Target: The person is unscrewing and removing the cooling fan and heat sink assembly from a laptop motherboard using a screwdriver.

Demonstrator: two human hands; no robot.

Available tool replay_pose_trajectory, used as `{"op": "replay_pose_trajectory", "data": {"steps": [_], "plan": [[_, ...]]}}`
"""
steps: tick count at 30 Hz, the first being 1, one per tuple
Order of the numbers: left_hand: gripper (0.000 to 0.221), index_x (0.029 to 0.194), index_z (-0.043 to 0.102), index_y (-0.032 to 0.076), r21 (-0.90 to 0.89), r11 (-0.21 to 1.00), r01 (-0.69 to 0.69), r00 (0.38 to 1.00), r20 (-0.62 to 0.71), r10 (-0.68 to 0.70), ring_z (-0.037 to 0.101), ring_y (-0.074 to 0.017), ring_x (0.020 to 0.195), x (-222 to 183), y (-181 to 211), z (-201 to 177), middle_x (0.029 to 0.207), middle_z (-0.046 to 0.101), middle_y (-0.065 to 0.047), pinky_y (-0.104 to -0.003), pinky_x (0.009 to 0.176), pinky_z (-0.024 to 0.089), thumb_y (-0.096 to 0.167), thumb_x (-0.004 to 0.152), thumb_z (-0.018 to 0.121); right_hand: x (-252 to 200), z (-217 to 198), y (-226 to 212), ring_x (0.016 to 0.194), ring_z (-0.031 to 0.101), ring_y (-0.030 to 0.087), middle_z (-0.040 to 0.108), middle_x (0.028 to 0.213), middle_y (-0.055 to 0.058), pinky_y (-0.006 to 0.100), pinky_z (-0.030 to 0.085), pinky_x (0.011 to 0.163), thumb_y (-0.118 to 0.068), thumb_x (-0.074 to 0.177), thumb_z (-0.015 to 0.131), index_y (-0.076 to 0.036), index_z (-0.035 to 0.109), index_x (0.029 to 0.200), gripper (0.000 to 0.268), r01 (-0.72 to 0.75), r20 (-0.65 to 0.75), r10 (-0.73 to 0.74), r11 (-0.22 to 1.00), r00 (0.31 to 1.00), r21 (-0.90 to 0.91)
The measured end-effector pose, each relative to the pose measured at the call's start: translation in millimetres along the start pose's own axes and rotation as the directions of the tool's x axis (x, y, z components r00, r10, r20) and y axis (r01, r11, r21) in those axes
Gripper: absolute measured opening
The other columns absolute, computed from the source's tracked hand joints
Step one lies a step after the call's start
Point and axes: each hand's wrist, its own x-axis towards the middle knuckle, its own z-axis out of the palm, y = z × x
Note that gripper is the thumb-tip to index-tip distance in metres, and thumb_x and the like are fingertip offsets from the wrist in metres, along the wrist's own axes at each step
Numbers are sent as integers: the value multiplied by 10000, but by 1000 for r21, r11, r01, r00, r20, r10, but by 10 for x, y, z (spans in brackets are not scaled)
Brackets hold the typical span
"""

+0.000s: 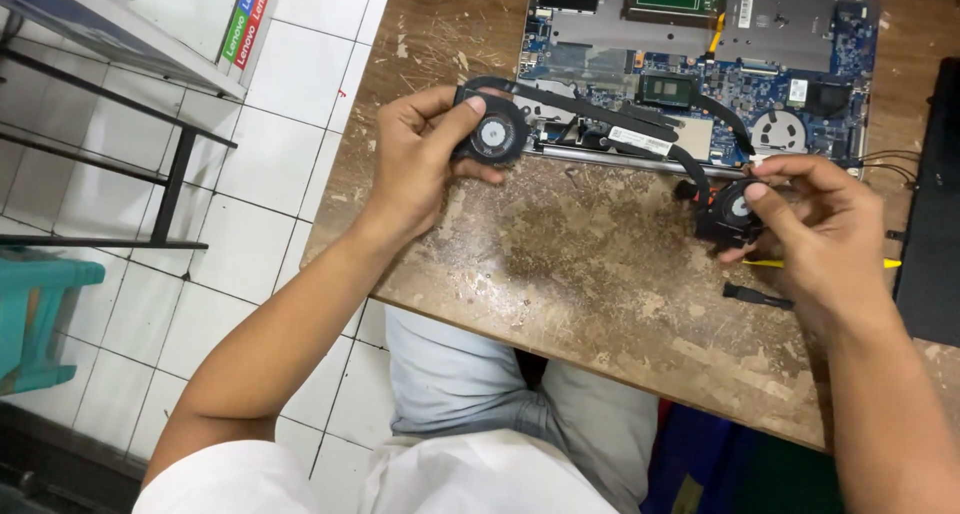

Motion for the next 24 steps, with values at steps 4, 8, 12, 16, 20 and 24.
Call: {"op": "replay_pose_trajectory", "data": {"steps": [4, 8, 12, 16, 20, 24], "plan": [[234, 1085, 724, -78, 51, 999, 1, 1000, -11, 0, 777, -414, 865, 3, 11, -19, 1159, 682, -350, -226, 481, 702, 65, 901, 722, 12, -19, 46, 555, 636, 224, 505, 645, 58, 413, 688, 547, -41, 1063, 642, -31, 614, 1214, 154, -26, -5, 27, 997, 1000, 75], [207, 1054, 715, -62, 72, 997, 15, 999, -35, -12, 781, -400, 842, 22, 6, -27, 1088, 706, -319, -253, 467, 700, 84, 907, 726, 45, -51, 89, 595, 594, 124, 586, 660, 60, 387, 705, 589, -9, 1016, 672, -40, 650, 1181, 170, -17, 18, 15, 995, 1000, 95], [147, 1019, 716, -44, 158, 986, 57, 991, -126, -37, 787, -351, 813, 15, -16, -20, 1029, 723, -281, -231, 439, 669, 64, 923, 696, 49, -66, 104, 653, 633, 160, 628, 743, 119, 405, 711, 612, 24, 998, 670, 9, 648, 1183, 187, -5, 45, 0, 995, 999, 97], [181, 994, 701, -5, 311, 946, -87, 989, -83, 118, 776, -276, 768, 82, -175, -95, 899, 748, -202, -320, 632, 703, 169, 951, 679, 48, -54, 62, 768, 719, 318, 675, 877, 223, 423, 686, 575, 11, 996, 657, 26, 634, 1184, 189, -10, 55, 5, 996, 998, 84], [255, 1077, 676, -26, 221, 973, -65, 985, -142, 98, 758, -312, 863, 132, -236, -98, 984, 728, -235, -398, 743, 722, 181, 929, 690, 40, -58, 59, 487, 403, 63, 403, 537, -39, 291, 556, 495, -59, 983, 690, -35, 671, 1226, 245, 28, 86, -22, 997, 996, -78], [200, 1037, 661, -29, 150, 983, -107, 985, -118, 125, 764, -313, 802, 161, -238, -88, 942, 717, -238, -409, 693, 741, 153, 955, 674, 81, -89, 152, 457, 521, 78, 569, 580, 9, 349, 669, 500, -79, 967, 703, -25, 643, 1208, 255, -23, 170, 25, 1000, 985, -12]]}}
